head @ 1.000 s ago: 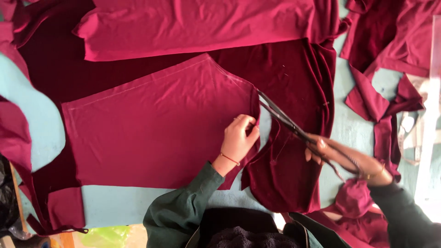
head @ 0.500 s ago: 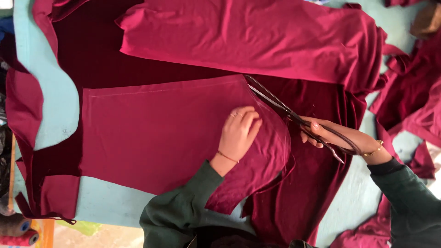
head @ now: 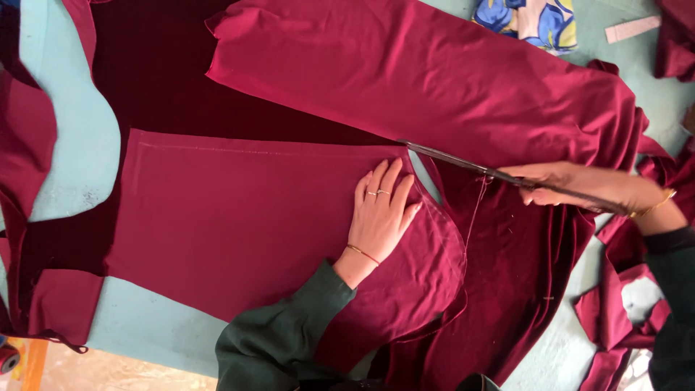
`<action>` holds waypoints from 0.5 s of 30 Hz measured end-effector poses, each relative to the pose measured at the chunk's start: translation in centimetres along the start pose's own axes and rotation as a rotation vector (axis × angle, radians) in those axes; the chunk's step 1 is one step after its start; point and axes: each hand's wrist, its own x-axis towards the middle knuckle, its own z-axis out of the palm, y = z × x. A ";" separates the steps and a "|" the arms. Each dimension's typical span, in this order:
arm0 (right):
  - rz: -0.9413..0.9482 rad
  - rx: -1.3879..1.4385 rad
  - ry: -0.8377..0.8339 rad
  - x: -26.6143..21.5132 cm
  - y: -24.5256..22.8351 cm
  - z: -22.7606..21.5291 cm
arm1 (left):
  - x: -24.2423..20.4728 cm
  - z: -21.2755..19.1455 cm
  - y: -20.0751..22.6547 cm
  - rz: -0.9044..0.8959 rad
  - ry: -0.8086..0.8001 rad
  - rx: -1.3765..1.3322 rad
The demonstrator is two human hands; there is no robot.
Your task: The person lays out a piece of maroon fabric on a table and smooths it flat. They then use a pair of large shears to cut the fabric along a curved edge, separating a shaped piece from the main sheet.
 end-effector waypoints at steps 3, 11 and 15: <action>0.173 -0.172 -0.027 1.4 -2.6 -2.0 | 0.3 -0.5 0.1 -0.008 -0.037 -0.023; 0.331 -0.149 -0.058 5.0 -4.9 -4.5 | 0.4 -0.8 -0.3 0.016 -0.049 -0.065; 0.343 -0.243 -0.073 5.6 -6.9 -4.3 | 0.2 -0.7 -0.4 0.018 -0.056 -0.058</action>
